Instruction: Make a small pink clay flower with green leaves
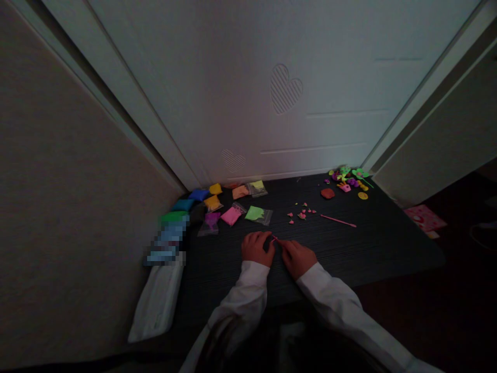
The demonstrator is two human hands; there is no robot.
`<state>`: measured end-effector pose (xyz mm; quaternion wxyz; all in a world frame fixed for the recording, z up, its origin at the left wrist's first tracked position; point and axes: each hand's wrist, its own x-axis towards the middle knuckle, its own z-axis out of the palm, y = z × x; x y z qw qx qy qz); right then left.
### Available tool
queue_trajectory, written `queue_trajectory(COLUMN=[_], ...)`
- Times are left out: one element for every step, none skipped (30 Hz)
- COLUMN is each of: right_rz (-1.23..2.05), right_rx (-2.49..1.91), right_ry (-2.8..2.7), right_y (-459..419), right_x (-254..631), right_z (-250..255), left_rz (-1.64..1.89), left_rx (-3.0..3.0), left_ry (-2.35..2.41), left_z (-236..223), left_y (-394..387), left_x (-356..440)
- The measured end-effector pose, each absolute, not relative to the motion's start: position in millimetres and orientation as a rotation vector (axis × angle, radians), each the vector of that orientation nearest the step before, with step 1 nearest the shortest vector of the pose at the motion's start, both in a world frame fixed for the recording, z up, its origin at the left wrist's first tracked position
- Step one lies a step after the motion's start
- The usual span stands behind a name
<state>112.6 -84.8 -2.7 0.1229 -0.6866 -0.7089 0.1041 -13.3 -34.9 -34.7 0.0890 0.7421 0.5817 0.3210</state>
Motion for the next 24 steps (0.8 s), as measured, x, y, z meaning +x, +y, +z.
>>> queue_trajectory(right_rz=[0.308, 0.313, 0.318, 0.326, 0.334, 0.340, 0.343, 0.346, 0.348, 0.348, 0.348, 0.351, 0.356, 0.361, 0.367, 0.380, 0.395, 0.411, 0.425, 0.436, 0.442, 0.444, 0.443, 0.442], right_rx=[-1.997, -1.991, -1.989, -1.991, -1.995, -2.005, -2.016, -2.027, -2.040, -2.052, -2.061, -2.067, -2.069, -2.072, -2.078, -2.091, -2.109, -2.129, -2.144, -2.155, -2.157, -2.154, -2.147, -2.142], right_ry=[-2.070, -2.072, -2.076, -2.083, -2.092, -2.099, -2.104, -2.108, -2.108, -2.107, -2.104, -2.101, -2.098, -2.094, -2.090, -2.086, -2.083, -2.082, -2.081, -2.080, -2.079, -2.079, -2.079, -2.078], right_y=[-85, -85, -84, -84, -84, -84, -84, -84, -84, -84, -84, -84, -83, -83, -82, -81, -79, -78, -76, -74, -73, -72, -71, -71], right_x=[113, 113, 113, 113, 113, 113, 112, 112, 111, 111, 110, 109, 109, 109, 108, 108, 107, 106, 105, 105, 104, 103, 102, 102], right_z=[-2, -2, -2, -1, 0, 0, 1, 2, 3, 3, 4, 4, 5, 5, 5, 5, 4, 4, 4, 4, 3, 4, 4, 4], left_rz=[0.953, 0.948, 0.939, 0.924, 0.906, 0.889, 0.873, 0.859, 0.849, 0.840, 0.831, 0.820, 0.807, 0.794, 0.784, 0.775, 0.769, 0.766, 0.765, 0.767, 0.774, 0.786, 0.804, 0.826], left_rx=[2.224, 2.243, 2.260, 2.274, 2.283, 2.288, 2.290, 2.291, 2.289, 2.286, 2.281, 2.275, 2.269, 2.261, 2.253, 2.244, 2.235, 2.229, 2.226, 2.225, 2.224, 2.223, 2.220, 2.216], left_ry=[1.722, 1.710, 1.702, 1.698, 1.699, 1.705, 1.711, 1.716, 1.719, 1.722, 1.724, 1.727, 1.731, 1.738, 1.744, 1.750, 1.754, 1.756, 1.755, 1.754, 1.755, 1.756, 1.755, 1.753], left_z=[-33, -32, -30, -29, -28, -28, -27, -27, -27, -26, -26, -26, -26, -26, -26, -26, -26, -26, -26, -27, -27, -28, -28, -29], left_y=[-36, -37, -38, -38, -39, -40, -40, -40, -40, -40, -40, -40, -40, -40, -39, -39, -39, -38, -38, -37, -37, -36, -36, -36], left_x=[-13, -13, -13, -13, -13, -12, -12, -12, -12, -12, -12, -12, -12, -11, -11, -11, -11, -12, -12, -12, -12, -12, -12, -12])
